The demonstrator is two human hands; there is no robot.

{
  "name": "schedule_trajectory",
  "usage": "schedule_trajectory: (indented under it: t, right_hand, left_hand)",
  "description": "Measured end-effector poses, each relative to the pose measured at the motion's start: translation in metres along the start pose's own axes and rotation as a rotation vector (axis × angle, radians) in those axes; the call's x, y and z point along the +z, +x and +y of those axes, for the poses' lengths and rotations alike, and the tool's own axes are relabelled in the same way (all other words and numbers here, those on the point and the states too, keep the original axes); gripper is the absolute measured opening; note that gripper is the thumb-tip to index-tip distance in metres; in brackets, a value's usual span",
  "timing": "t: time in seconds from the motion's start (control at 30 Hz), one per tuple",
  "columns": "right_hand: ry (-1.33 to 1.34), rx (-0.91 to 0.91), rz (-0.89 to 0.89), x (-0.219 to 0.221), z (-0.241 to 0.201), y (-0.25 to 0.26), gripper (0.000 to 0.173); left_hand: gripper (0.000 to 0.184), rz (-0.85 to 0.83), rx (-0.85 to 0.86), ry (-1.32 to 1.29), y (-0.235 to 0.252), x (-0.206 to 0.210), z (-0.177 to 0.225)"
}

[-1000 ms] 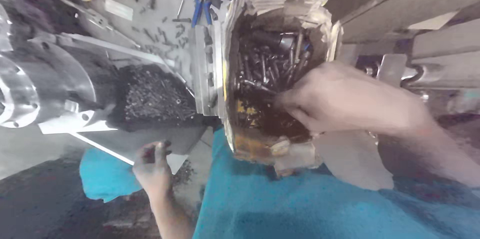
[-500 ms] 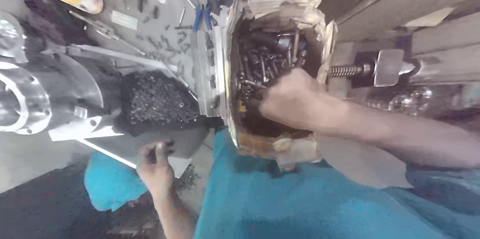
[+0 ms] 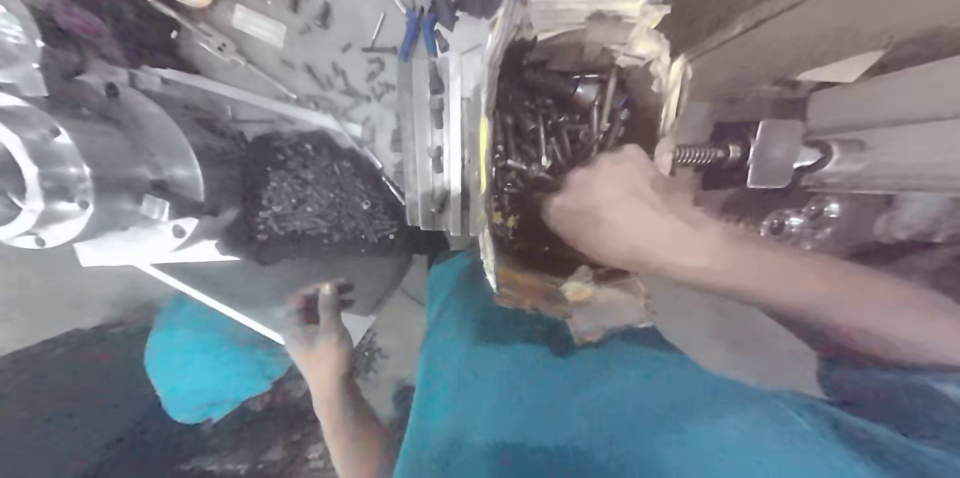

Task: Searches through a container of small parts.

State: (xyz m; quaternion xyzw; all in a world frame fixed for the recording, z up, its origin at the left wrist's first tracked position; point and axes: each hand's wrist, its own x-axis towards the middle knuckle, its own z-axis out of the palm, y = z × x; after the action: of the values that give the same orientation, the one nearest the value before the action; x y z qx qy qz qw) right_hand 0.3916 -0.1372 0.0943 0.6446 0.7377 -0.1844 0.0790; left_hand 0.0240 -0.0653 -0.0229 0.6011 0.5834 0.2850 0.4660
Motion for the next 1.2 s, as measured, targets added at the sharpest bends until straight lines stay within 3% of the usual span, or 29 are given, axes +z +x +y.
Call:
schedule_trajectory:
  t: [0.3,0.47,0.67,0.9,1.03,1.2]
  right_hand:
    - [0.006,0.002,0.105,0.012,-0.008,-0.003,0.017]
    - [0.072,0.018,0.024,0.01,-0.009,-0.002,0.01]
    - [0.031,0.05,0.11,0.018,-0.012,-0.003,0.012]
    - [0.022,0.055,-0.066,0.006,-0.016,0.001,0.011]
    - [0.012,0.049,-0.052,0.007,-0.016,0.0,0.015]
    - [0.028,-0.058,0.094,0.017,-0.011,-0.004,0.013]
  left_hand:
    - [0.016,0.002,0.01,-0.002,0.0,-0.001,-0.001]
    - [0.017,-0.01,0.001,0.011,0.0,-0.002,-0.003]
    - [0.016,-0.002,0.002,-0.028,0.0,0.0,-0.006]
    - [0.013,-0.007,0.016,-0.031,0.002,0.003,-0.002]
    - [0.013,-0.013,0.025,-0.035,0.005,0.004,-0.003]
    - [0.011,-0.011,0.005,-0.027,0.002,0.005,-0.002]
